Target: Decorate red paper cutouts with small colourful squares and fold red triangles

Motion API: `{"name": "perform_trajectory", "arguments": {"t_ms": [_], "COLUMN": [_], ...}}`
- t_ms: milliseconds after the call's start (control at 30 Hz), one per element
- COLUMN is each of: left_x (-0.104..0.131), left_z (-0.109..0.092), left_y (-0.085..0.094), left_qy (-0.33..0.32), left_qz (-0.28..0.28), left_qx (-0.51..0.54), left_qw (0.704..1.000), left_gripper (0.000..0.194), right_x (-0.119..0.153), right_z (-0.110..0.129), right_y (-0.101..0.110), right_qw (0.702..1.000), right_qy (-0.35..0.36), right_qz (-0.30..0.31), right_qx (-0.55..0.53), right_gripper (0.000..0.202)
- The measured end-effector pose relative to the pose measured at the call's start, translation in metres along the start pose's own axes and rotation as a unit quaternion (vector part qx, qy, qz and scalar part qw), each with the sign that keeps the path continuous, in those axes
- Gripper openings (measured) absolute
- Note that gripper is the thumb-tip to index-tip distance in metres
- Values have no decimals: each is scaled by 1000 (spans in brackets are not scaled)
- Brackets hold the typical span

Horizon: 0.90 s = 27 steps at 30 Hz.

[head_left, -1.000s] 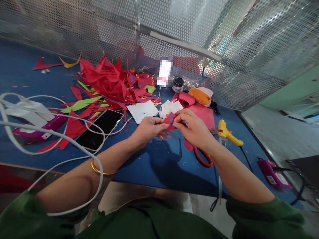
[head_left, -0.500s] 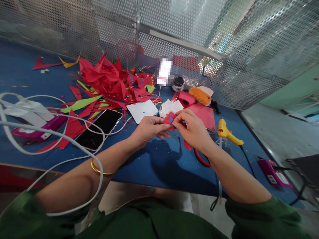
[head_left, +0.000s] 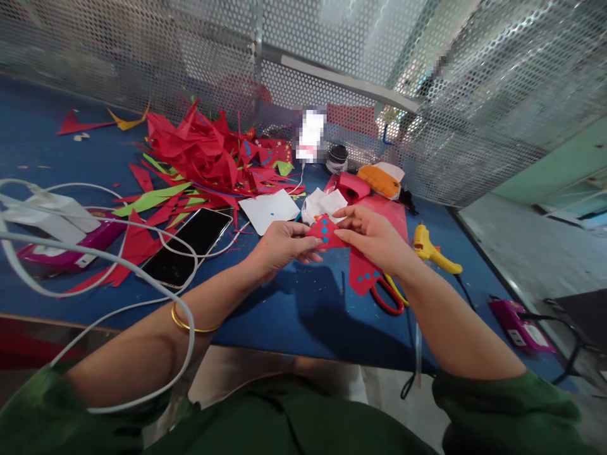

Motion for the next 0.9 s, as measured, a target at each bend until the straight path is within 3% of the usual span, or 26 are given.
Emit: {"name": "perform_trajectory", "arguments": {"t_ms": [233, 900], "left_x": [-1, -2], "left_z": [1, 3], "left_y": [-1, -3], "left_qy": [-7, 2], "left_qz": [27, 11], "left_qx": [22, -17], "left_qw": [999, 1000], "left_gripper": [16, 8], "right_x": [0, 6], "right_z": [-3, 6], "right_y": [-1, -8], "right_qw": [998, 998], "right_qy": [-13, 41], "right_qz": [-35, -44], "right_qx": [-55, 26], "right_gripper": [28, 19]}}
Point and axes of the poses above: each hand's wrist, its own x-axis away from the middle knuckle, its own y-axis out of the back of the hand, z = x × y, the point moved 6 cm from there along -x, towards the middle knuckle, and after that the axes turned 8 degrees about -x, right-handed, at the moved point
